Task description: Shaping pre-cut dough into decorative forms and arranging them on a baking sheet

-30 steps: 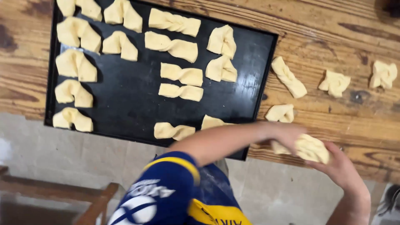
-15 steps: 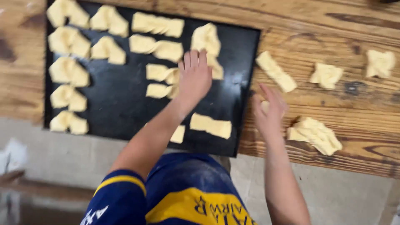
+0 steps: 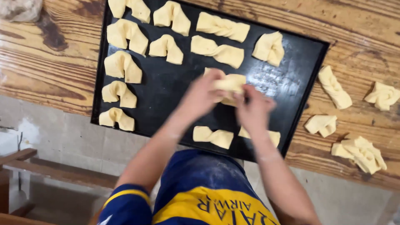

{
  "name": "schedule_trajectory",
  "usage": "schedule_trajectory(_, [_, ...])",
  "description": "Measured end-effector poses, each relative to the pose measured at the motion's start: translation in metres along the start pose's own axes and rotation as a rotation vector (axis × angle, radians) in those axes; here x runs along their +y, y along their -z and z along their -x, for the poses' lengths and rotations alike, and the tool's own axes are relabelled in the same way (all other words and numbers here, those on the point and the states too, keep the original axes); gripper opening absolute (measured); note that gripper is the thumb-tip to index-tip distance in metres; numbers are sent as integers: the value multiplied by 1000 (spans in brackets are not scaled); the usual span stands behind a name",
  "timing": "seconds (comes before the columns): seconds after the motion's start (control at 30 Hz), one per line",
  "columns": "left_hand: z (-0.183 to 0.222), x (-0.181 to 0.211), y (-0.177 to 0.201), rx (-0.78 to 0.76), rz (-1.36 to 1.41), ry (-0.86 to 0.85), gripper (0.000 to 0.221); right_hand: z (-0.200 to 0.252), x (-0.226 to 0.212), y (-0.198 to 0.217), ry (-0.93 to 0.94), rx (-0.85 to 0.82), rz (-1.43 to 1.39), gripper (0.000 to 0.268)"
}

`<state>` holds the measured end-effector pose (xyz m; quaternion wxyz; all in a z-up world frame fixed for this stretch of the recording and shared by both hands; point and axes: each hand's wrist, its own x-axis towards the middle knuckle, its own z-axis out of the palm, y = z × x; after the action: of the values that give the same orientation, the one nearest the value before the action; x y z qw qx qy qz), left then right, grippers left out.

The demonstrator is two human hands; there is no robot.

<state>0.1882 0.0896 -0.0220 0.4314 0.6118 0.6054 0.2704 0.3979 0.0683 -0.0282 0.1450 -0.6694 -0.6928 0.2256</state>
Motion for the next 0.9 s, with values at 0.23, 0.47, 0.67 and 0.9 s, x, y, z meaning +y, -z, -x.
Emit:
schedule_trajectory(0.23, [33,-92,136,127,-111,239,37,-28,-157,-105,-1,-203,-26,22])
schedule_trajectory(0.47, [26,-104,135,131,-278,191,41,-33,-181,-101,-24,-193,67,32])
schedule_trajectory(0.67, [35,-106,144,241,-91,73,30,-29,-189,-99,45,-131,92,18])
schedule_trajectory(0.9, [31,-108,129,304,-528,10,39,-34,-182,-102,45,-142,150,25])
